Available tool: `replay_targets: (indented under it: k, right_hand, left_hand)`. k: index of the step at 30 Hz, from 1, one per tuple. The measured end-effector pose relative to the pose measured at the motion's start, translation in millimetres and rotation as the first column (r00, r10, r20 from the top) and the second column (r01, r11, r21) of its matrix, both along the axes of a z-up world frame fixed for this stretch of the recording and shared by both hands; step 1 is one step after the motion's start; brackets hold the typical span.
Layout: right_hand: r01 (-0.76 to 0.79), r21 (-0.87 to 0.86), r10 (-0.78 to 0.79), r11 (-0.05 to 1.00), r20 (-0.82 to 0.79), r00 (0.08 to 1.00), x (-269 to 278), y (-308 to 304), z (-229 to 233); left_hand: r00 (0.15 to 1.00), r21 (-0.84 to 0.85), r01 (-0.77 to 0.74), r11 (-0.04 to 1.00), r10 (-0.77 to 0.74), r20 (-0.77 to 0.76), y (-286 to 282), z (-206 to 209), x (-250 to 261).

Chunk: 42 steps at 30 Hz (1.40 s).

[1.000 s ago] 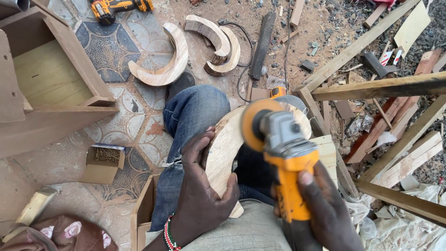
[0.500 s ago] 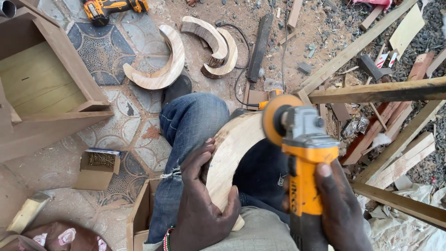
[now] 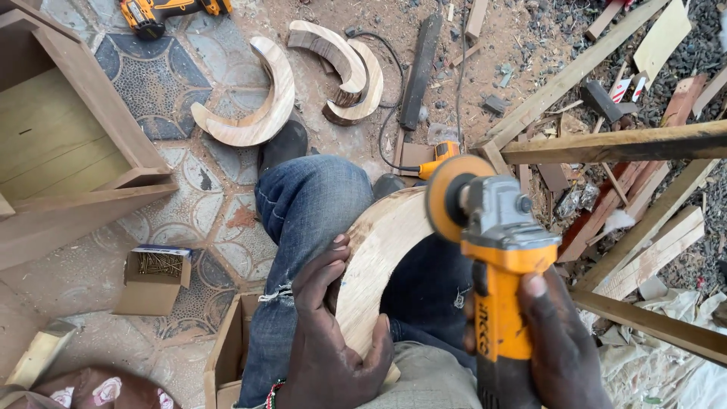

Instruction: Using a handheld angle grinder to smooth and shape the edges of a curved wooden piece.

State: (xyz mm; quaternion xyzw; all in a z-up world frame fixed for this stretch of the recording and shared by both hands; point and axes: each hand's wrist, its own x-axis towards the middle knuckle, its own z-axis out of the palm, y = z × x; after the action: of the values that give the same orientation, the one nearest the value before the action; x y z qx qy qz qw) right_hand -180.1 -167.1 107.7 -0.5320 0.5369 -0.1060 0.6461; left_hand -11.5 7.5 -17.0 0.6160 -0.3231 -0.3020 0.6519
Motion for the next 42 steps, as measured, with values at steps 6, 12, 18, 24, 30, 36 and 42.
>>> replay_targets:
  k: [6,12,18,24,30,36,42]
  right_hand:
    - [0.281,-0.065,-0.287,0.958,-0.311,0.906,1.4,-12.1,13.6]
    - [0.004,-0.002,-0.004,1.000,0.009,1.000,-6.1,-4.7,-4.9]
    - [0.120,-0.067,-0.128,0.991,-0.140,0.982,-11.9,-10.5,3.5]
    - [0.225,-0.078,-0.236,0.971,-0.186,0.954,-26.0,-11.2,1.0]
    - [0.125,-0.036,-0.127,0.991,-0.042,0.991,0.4,8.7,0.7]
    - [0.211,-0.058,-0.218,0.976,-0.214,0.952,-31.7,-0.4,2.7]
    - [-0.028,-0.027,0.028,0.999,-0.008,1.000,-28.4,9.1,-9.9]
  left_hand:
    - [0.996,0.035,-0.016,0.999,0.013,0.084,2.2,0.6,0.9]
    - [0.999,0.016,-0.003,1.000,0.002,0.033,1.7,-0.8,-1.4]
    - [1.000,0.010,-0.009,1.000,0.009,-0.003,3.3,1.2,-1.3]
    - [0.999,0.025,-0.014,1.000,0.013,0.030,4.5,1.7,-0.8]
    - [1.000,0.024,-0.003,1.000,0.002,0.018,3.4,-0.2,0.6]
    - [1.000,0.023,-0.015,1.000,0.015,0.018,6.1,3.7,2.4]
    - [0.999,0.008,-0.004,1.000,0.004,0.043,2.9,4.6,5.6]
